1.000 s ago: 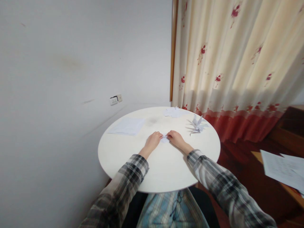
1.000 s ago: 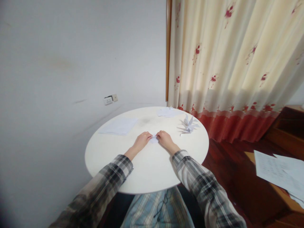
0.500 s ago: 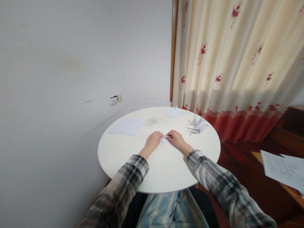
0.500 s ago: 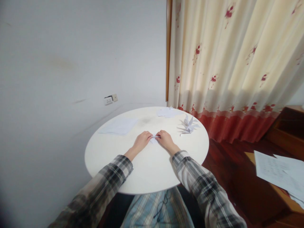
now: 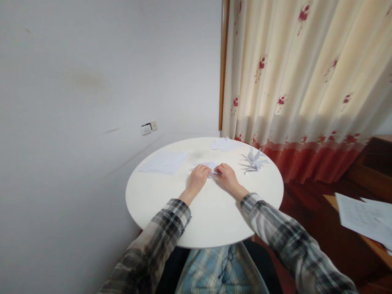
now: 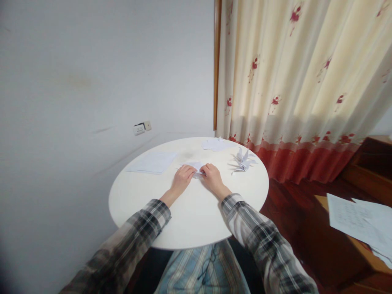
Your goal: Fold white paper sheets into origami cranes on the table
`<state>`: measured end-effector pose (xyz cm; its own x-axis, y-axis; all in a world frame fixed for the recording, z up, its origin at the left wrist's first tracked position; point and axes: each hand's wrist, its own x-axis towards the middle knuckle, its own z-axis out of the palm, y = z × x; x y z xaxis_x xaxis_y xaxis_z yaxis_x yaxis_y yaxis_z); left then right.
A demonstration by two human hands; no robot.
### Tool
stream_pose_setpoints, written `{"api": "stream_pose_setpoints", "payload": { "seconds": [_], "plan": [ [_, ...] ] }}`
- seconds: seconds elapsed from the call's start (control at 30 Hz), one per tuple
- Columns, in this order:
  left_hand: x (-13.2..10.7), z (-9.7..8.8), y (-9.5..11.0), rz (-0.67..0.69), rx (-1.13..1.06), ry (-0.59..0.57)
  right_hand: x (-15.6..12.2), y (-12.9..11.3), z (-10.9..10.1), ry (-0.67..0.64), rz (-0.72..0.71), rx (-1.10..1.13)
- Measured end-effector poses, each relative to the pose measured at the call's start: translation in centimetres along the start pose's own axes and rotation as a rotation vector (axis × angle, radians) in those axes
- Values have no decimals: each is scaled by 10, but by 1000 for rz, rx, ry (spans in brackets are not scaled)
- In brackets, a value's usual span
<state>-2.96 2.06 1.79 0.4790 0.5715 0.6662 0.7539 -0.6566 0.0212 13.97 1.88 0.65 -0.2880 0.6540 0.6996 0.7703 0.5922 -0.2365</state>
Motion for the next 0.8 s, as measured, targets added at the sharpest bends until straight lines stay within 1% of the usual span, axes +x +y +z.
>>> {"api": "stream_pose_setpoints", "payload": {
  "seconds": [0.13,0.23,0.4,0.5,0.6,0.7,0.8],
  "plan": [
    [0,2,1,24,5,19,1,0,1,9,-15,-101],
    [0,3,1,32,27,-7,1,-1,1,-3,-37,-166],
    [1,3,1,0,92,-66,1,-4,1,-71,-100,-250],
    [1,5,1,-14,98,-75,1,-6,1,-83,-133,-285],
    [1,6,0,-17,77,-76,0,-7,0,-81,-136,-292],
    [0,6,-2,-63,67,-56,1,-7,-1,-53,-110,-277],
    [-1,4,-5,-125,93,-21,1,-6,-2,45,-67,-242]
  ]
}}
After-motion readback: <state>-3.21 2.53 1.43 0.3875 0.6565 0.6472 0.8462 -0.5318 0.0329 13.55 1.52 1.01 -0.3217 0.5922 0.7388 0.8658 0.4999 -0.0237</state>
